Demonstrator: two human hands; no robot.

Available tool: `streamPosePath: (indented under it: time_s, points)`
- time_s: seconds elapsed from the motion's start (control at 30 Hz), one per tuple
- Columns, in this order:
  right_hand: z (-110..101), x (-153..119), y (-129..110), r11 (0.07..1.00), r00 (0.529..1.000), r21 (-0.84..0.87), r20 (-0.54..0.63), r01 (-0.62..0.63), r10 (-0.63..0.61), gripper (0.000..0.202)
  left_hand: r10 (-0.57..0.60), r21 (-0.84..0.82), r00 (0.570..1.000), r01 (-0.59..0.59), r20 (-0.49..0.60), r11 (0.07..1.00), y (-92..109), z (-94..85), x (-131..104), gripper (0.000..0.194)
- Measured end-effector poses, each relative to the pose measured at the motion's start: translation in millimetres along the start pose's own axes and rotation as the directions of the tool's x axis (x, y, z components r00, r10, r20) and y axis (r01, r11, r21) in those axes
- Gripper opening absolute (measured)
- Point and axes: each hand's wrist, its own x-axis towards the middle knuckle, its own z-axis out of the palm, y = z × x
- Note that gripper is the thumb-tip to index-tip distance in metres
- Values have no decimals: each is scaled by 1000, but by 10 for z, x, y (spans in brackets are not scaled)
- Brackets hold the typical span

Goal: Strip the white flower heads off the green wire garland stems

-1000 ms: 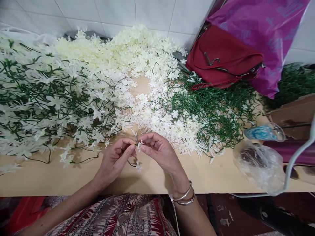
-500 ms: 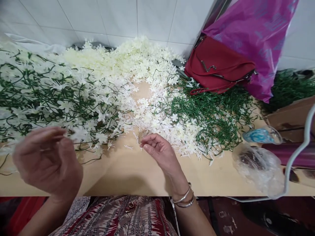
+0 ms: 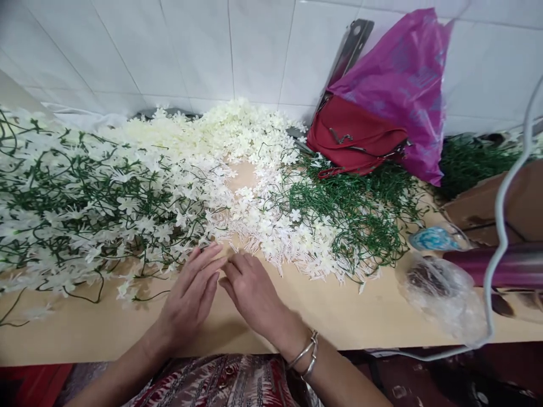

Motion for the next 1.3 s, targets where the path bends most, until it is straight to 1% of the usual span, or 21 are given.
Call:
streamPosePath:
  time_s: [0.03,0.1,0.13,0.2,0.3,0.37,0.43,0.53,0.6,0.67,0.73,0.77,0.83,0.9,0.97,1.03,1.1,1.17,1.3]
  points:
    - [13,47,27,997,1000,-73,13,15,-14,15,-19,-11,999,20,50,1000,-21,43,10,56]
    - [16,151,123,988,999,-148,14,37,-35,13,-85,-40,988,91,127,995,-71,102,50,58]
    - [7,203,184,986,999,-165,7,34,-33,14,-125,-54,979,135,161,989,-95,119,74,57]
    - [-29,294,313,978,999,-208,-36,-21,13,18,-174,-69,959,194,223,979,-136,139,121,56]
    - [-91,370,467,966,988,-230,-127,-118,90,21,-175,2,947,181,270,983,-174,178,173,59]
    - [-113,374,524,973,980,-189,-171,-133,101,20,-172,95,942,150,288,984,-177,231,204,62]
    - [-116,354,548,982,976,-141,-195,-127,99,19,-181,185,937,130,298,974,-158,300,245,62]
    - [-106,319,543,988,970,-93,-221,-127,104,19,-218,282,937,139,272,949,-106,386,321,57]
    - [-109,306,521,991,965,-68,-242,-119,99,19,-240,312,938,157,248,937,-77,410,363,51]
    - [-131,302,492,992,952,-61,-295,-108,86,18,-240,315,942,159,237,936,-63,407,386,47]
    - [-167,303,476,988,922,-99,-381,-121,75,15,-229,304,946,154,230,940,-64,392,386,43]
    - [-187,304,478,980,901,-135,-428,-148,77,15,-224,296,948,152,226,943,-67,386,380,41]
    - [-222,307,511,951,861,-210,-500,-227,95,19,-219,277,952,155,214,948,-74,383,362,39]
    - [-242,308,577,916,833,-252,-537,-313,136,27,-210,245,956,157,207,957,-80,392,345,39]
    - [-242,304,650,898,823,-255,-541,-359,175,35,-198,205,957,155,211,966,-85,407,336,44]
    - [-232,297,703,896,828,-238,-520,-374,208,39,-199,170,953,162,228,972,-94,420,337,50]
    - [-220,291,722,900,850,-227,-473,-371,231,36,-231,144,947,202,225,969,-117,426,350,56]
    - [-212,288,712,909,881,-227,-410,-350,237,31,-279,108,941,262,192,959,-160,423,376,62]
    - [-202,284,674,941,932,-219,-312,-257,182,24,-342,33,934,341,107,940,-300,405,454,69]
